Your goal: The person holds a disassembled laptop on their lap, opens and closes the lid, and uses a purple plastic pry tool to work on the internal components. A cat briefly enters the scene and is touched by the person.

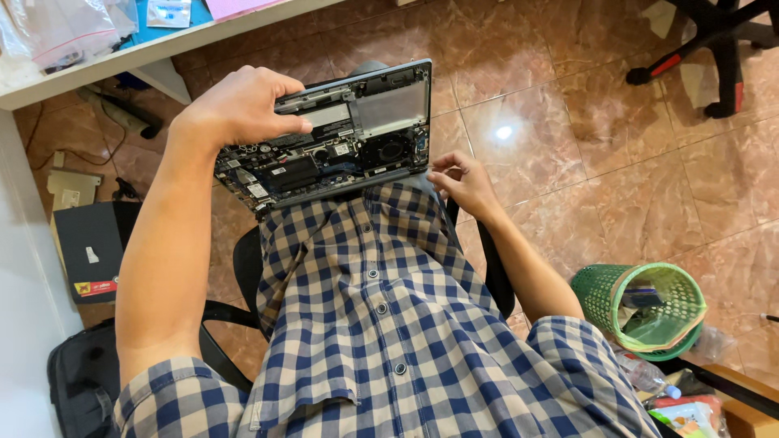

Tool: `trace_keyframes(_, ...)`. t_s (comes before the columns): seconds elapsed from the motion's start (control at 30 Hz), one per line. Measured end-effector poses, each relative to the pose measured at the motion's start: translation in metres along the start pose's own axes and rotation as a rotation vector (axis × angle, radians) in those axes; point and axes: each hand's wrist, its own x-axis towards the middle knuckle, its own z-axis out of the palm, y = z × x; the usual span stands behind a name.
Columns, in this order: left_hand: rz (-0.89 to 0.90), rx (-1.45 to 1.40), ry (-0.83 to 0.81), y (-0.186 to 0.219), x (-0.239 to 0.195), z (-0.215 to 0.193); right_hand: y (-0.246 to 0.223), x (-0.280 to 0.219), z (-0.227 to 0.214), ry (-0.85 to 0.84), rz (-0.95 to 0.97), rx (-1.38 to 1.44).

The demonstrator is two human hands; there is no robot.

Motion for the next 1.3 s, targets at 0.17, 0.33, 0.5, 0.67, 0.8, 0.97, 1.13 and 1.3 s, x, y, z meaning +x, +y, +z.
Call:
trace_keyframes(0.17,0.012,0.012,-0.009,0.006,-0.001,-0.003,0.010,0.007,-0.001,0.148,-0.180,-0.209)
trace_keyframes(0.33,0.022,0.014,-0.005,0.004,0.001,-0.001,-0.012,0.012,0.007,0.087,-0.268,-0.366)
trace_keyframes(0.5,0.013,0.022,0.002,0.001,0.002,0.001,-0.020,0.007,0.025,0.057,-0.577,-0.602)
trace_keyframes(0.67,0.047,0.056,-0.010,-0.001,-0.007,0.000,-0.034,-0.025,0.012,-0.704,-0.254,-0.622)
trace_keyframes(0.8,0.030,0.005,0.014,-0.004,-0.007,0.005,0.004,0.000,-0.019,-0.419,-0.212,0.171)
trace_keyframes(0.97,-0.022,-0.089,0.101,-0.009,-0.007,0.006,0.058,0.049,-0.021,0.027,0.027,0.532)
trace_keyframes(1.13,-0.029,-0.081,0.103,-0.013,-0.009,0.009,0.082,0.065,-0.010,0.050,-0.451,-0.231)
trace_keyframes(1.3,-0.024,-0.086,0.096,-0.017,-0.008,0.016,0.073,0.051,0.001,0.082,-0.509,-0.230)
